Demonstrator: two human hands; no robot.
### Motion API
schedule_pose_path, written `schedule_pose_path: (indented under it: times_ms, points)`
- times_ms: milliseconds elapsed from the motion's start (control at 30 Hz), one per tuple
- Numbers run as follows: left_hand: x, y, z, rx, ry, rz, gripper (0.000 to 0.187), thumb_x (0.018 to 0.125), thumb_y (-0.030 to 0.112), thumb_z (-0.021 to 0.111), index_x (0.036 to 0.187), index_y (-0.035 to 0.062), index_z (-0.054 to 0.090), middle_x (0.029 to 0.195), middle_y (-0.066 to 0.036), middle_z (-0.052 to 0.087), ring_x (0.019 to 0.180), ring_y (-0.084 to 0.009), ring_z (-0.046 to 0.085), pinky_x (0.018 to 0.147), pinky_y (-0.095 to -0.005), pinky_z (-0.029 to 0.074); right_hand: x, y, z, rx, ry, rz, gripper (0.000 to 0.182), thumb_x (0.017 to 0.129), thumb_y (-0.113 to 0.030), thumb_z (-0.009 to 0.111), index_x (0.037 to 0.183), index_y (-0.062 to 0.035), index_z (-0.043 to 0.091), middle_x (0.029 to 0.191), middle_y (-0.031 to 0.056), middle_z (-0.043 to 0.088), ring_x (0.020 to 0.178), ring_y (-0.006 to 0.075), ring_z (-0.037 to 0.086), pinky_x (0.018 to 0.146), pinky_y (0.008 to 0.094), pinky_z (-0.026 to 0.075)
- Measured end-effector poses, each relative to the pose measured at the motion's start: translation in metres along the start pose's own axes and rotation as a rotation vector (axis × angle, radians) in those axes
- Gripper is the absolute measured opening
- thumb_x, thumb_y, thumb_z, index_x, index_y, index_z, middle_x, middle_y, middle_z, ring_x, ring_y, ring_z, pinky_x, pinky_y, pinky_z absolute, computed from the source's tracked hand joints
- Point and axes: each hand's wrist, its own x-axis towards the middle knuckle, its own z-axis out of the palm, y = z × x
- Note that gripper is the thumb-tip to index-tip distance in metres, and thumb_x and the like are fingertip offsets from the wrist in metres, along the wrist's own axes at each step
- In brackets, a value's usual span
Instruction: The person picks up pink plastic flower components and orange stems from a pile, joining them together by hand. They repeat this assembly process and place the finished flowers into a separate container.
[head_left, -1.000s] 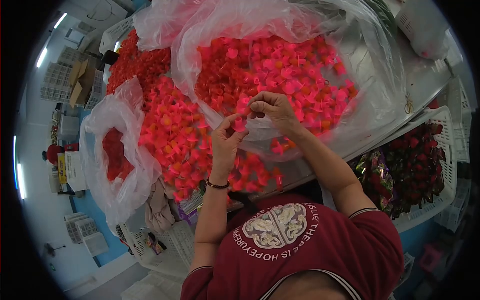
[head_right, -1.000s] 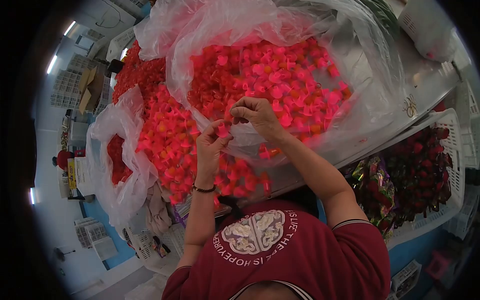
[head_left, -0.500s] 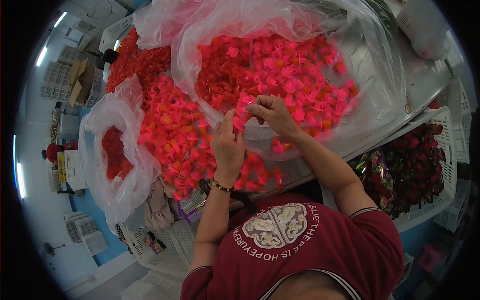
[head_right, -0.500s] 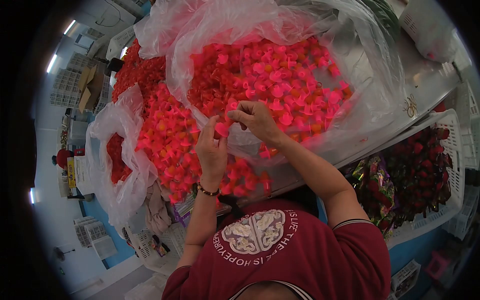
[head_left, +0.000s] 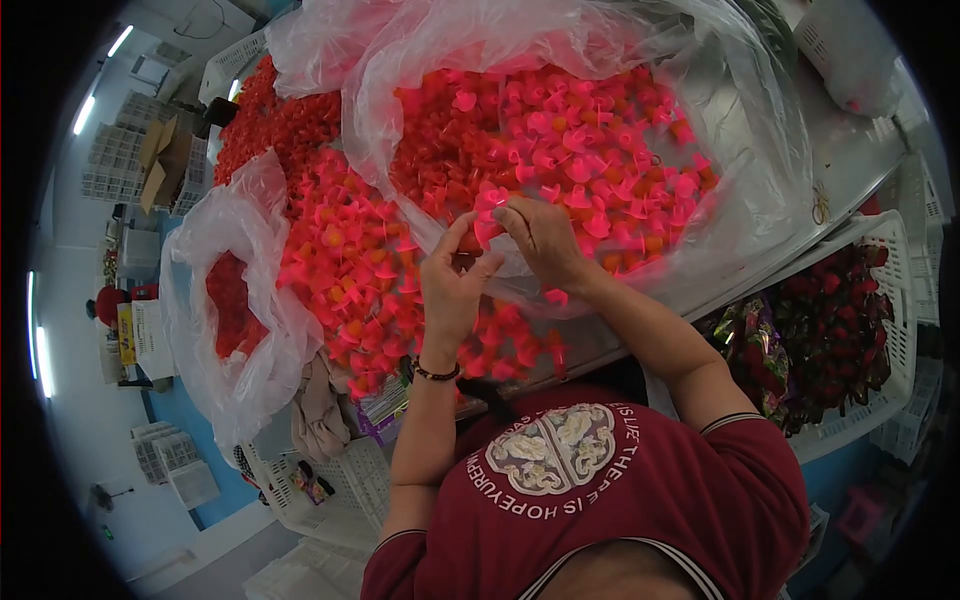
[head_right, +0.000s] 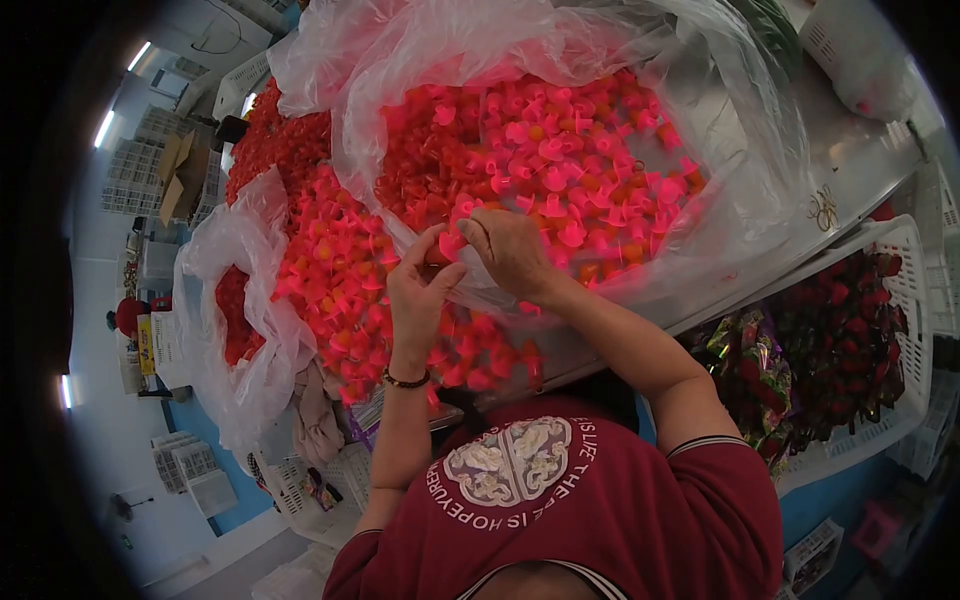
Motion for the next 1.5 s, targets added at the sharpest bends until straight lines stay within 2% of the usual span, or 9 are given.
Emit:
schedule_pose_path:
  times_ms: [67,700,867,933,1033,1100,1200,1300,1500]
  points:
    - [0.004,-0.011,-0.003,-0.333,-0.017,0.017,0.042,0.080,-0.004,0.065,0.121,-0.0013,0.057,0.093,-0.003,0.062,0.080,-0.0056,0.054,0.072,-0.0237,0.048,-0.002,-0.003,0.002,-0.021,0.014,-0.051,0.028,0.093,-0.023,0.051,0.075,-0.0015,0.052,0.064,0.0165,0.049,0.060,0.0346,0.052,0.052,0.0420,0.038]
    - [-0.004,-0.002,-0.013,-0.195,0.079,-0.080,0.035,0.082,-0.004,0.063,0.116,-0.0013,0.061,0.088,-0.005,0.066,0.076,-0.0069,0.058,0.072,-0.0210,0.049,-0.006,0.004,0.016,0.034,-0.068,-0.181,0.021,0.089,-0.016,0.057,0.075,-0.0024,0.050,0.067,0.0121,0.047,0.063,0.0320,0.048,0.057,0.0401,0.038]
    - [-0.002,-0.026,-0.100,0.194,0.225,-0.201,0.036,0.077,0.003,0.069,0.112,-0.0020,0.063,0.098,-0.009,0.065,0.084,-0.0149,0.060,0.077,-0.0267,0.048,0.018,0.004,-0.021,-0.126,0.094,-0.205,0.019,0.090,-0.016,0.059,0.079,-0.0007,0.054,0.066,0.0093,0.051,0.060,0.0225,0.049,0.056,0.0342,0.040]
    - [-0.004,-0.048,-0.121,1.213,0.441,0.123,0.047,0.074,0.008,0.071,0.119,-0.0004,0.058,0.124,-0.017,0.054,0.110,-0.0298,0.053,0.093,-0.0375,0.042,0.028,0.012,-0.044,-0.097,0.158,-0.068,0.018,0.090,-0.016,0.059,0.081,0.0000,0.056,0.066,0.0079,0.052,0.059,0.0175,0.049,0.055,0.0316,0.040]
    - [-0.002,-0.028,-0.079,1.058,0.430,0.277,0.058,0.073,0.013,0.072,0.126,0.0013,0.051,0.139,-0.021,0.037,0.126,-0.0393,0.036,0.104,-0.0449,0.032,0.032,0.017,-0.060,-0.100,0.256,0.045,0.016,0.090,-0.014,0.060,0.083,0.0005,0.057,0.063,0.0058,0.052,0.059,0.0102,0.047,0.054,0.0274,0.041]
    - [-0.001,-0.022,-0.026,0.763,0.170,0.391,0.062,0.074,0.016,0.072,0.129,0.0025,0.047,0.138,-0.021,0.038,0.127,-0.0380,0.036,0.105,-0.0446,0.031,0.034,0.018,-0.062,-0.094,0.279,0.115,0.013,0.084,-0.012,0.064,0.082,-0.0006,0.057,0.068,0.0144,0.059,0.062,0.0260,0.059,0.057,0.0348,0.046]
    - [-0.010,0.004,0.056,0.671,-0.232,0.342,0.070,0.075,0.017,0.071,0.136,0.0047,0.038,0.140,-0.025,0.033,0.122,-0.0420,0.042,0.095,-0.0442,0.043,0.031,0.020,-0.055,-0.106,0.252,0.030,0.013,0.083,-0.012,0.064,0.083,-0.0008,0.057,0.067,0.0143,0.058,0.060,0.0258,0.058,0.056,0.0350,0.045]
    - [-0.014,-0.007,0.109,0.755,-0.282,0.399,0.064,0.076,0.020,0.068,0.131,0.0039,0.041,0.131,-0.022,0.041,0.118,-0.0382,0.045,0.081,-0.0434,0.050,0.029,0.024,-0.050,-0.123,0.153,-0.014,0.012,0.087,-0.009,0.062,0.085,0.0020,0.057,0.066,0.0067,0.056,0.060,0.0099,0.050,0.056,0.0259,0.043]
    - [0.004,-0.017,0.118,0.590,-0.211,0.502,0.046,0.075,0.006,0.061,0.118,0.0050,0.046,0.109,-0.019,0.047,0.101,-0.0388,0.052,0.067,-0.0429,0.052,0.030,0.028,-0.056,-0.100,0.055,0.083,0.009,0.085,-0.007,0.062,0.087,0.0014,0.059,0.069,0.0095,0.060,0.063,0.0137,0.056,0.058,0.0281,0.046]
